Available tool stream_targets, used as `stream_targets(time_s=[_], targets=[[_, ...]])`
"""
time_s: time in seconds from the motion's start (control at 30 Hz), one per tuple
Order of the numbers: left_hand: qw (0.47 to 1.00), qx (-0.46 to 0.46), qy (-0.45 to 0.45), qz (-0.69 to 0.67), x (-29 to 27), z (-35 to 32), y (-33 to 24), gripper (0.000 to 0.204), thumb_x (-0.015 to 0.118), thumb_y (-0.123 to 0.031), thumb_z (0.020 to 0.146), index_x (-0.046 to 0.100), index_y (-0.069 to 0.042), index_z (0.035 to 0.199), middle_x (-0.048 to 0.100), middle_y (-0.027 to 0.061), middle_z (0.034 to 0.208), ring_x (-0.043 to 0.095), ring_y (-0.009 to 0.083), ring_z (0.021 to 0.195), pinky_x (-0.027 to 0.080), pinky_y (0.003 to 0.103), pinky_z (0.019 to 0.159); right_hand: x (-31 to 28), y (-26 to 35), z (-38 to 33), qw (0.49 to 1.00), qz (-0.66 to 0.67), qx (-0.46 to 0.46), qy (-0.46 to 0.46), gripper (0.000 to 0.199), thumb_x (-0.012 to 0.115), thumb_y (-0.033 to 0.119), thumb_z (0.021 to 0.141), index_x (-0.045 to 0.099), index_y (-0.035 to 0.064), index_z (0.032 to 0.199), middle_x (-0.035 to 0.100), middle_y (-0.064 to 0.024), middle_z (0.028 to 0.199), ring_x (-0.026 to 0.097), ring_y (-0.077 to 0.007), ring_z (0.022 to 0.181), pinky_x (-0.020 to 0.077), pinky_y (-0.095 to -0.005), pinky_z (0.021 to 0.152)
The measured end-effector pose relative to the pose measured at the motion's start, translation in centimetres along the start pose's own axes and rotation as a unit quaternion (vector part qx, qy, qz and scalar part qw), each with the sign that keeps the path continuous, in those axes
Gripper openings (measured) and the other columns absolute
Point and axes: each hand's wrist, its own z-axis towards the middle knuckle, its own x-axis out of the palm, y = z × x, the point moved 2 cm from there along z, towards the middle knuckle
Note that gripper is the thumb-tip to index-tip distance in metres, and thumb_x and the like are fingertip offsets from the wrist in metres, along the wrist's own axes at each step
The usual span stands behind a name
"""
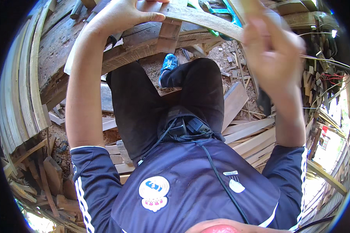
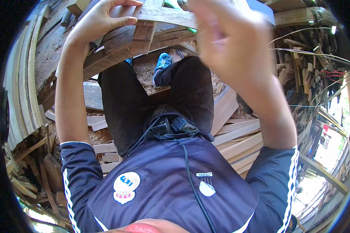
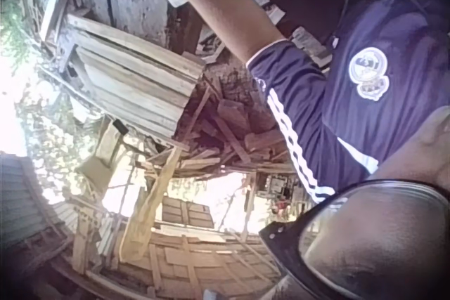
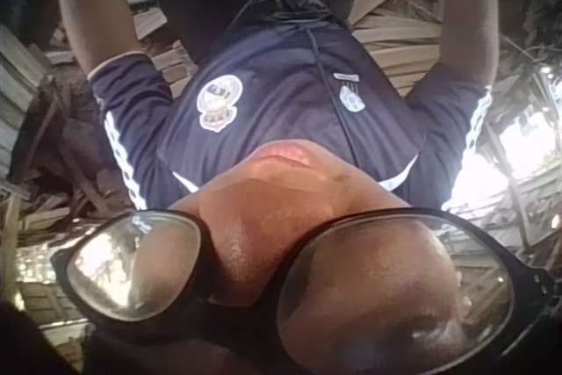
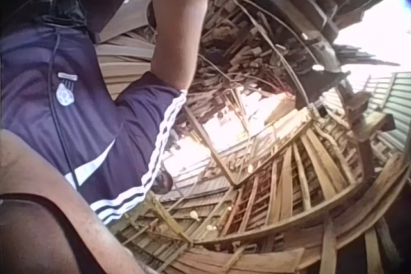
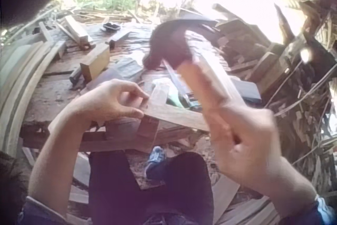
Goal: Joining wooden slats using a hammer and nails to build a frame.
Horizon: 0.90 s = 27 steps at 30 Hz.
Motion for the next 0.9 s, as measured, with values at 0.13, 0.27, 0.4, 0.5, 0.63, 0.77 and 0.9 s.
stream_targets(time_s=[0.13, 0.27, 0.4, 0.5, 0.63, 0.77, 0.9], targets=[[1.0, 0.013, 0.02, 0.002, -0.1, 0.7, 0.5, 0.049, 0.085, -0.025, 0.08, 0.071, -0.008, 0.123, 0.073, 0.0148, 0.116, 0.067, 0.025, 0.108, 0.051, 0.037, 0.095, 2.9, -1.5, 1.0, 0.995, 0.016, -0.072, 0.074, 0.024, 0.064, 0.007, 0.096, 0.071, 0.0075, 0.118, 0.067, -0.0215, 0.077, 0.067, -0.036, 0.064, 0.0515, -0.044, 0.059], [1.0, 0.019, -0.006, 0.015, -0.1, -0.1, 0.0, 0.049, 0.085, -0.024, 0.079, 0.071, -0.007, 0.123, 0.073, 0.0147, 0.115, 0.067, 0.0251, 0.108, 0.051, 0.037, 0.095, -0.6, -1.0, 1.2, 1.0, 0.003, -0.025, -0.016, 0.026, 0.064, 0.015, 0.1, 0.071, 0.0024, 0.121, 0.056, -0.0157, 0.064, 0.055, -0.0161, 0.05, 0.0422, -0.0328, 0.05], [1.0, 0.009, 0.004, 0.01, 0.0, 0.6, -0.9, 0.048, 0.084, -0.018, 0.077, 0.07, -0.004, 0.121, 0.072, 0.014, 0.115, 0.068, 0.0239, 0.106, 0.053, 0.035, 0.094, 0.4, -1.2, -0.5, 0.995, -0.056, -0.076, -0.007, 0.026, 0.066, 0.011, 0.096, 0.072, 0.0087, 0.121, 0.072, -0.019, 0.084, 0.069, -0.0342, 0.068, 0.0544, -0.04, 0.063], [0.986, 0.165, 0.022, 0.002, 1.2, 3.4, 7.0, 0.054, 0.087, -0.035, 0.081, 0.067, -0.001, 0.118, 0.069, 0.0043, 0.106, 0.061, 0.0138, 0.104, 0.047, 0.03, 0.096, 3.3, -1.4, 0.5, 0.991, 0.028, -0.093, 0.093, 0.039, 0.065, 0.01, 0.095, 0.067, 0.0158, 0.133, 0.07, -0.0212, 0.084, 0.068, -0.0351, 0.067, 0.0552, -0.0408, 0.063], [0.986, 0.165, 0.013, -0.012, 1.4, 2.5, 5.8, 0.048, 0.086, -0.028, 0.082, 0.069, -0.006, 0.122, 0.07, 0.0024, 0.111, 0.06, 0.0124, 0.106, 0.047, 0.031, 0.099, 1.4, -3.0, 0.9, 0.982, 0.097, 0.06, 0.15, 0.04, 0.068, 0.014, 0.094, 0.067, 0.0175, 0.133, 0.072, -0.0155, 0.081, 0.068, -0.0325, 0.066, 0.0557, -0.0389, 0.064], [0.991, 0.135, -0.013, -0.004, 1.7, 2.2, 4.9, 0.047, 0.083, -0.04, 0.078, 0.073, -0.02, 0.12, 0.074, 0.0075, 0.11, 0.068, 0.0232, 0.104, 0.046, 0.037, 0.102, 0.9, -8.2, 2.8, 0.986, 0.102, 0.111, 0.072, 0.046, 0.068, 0.02, 0.099, 0.06, 0.0161, 0.144, 0.067, -0.0103, 0.08, 0.055, -0.0088, 0.064, 0.0497, -0.0259, 0.061], [0.983, 0.141, -0.044, 0.11, 1.3, 0.7, 3.3, 0.057, 0.084, -0.042, 0.074, 0.068, -0.024, 0.125, 0.074, 0.0066, 0.115, 0.065, 0.0265, 0.11, 0.033, 0.043, 0.111, 2.4, -11.9, 6.4, 0.988, 0.102, 0.031, 0.11, 0.05, 0.063, 0.013, 0.092, 0.059, 0.0124, 0.142, 0.067, -0.0166, 0.13, 0.07, -0.0378, 0.103, 0.055, -0.0429, 0.094]])
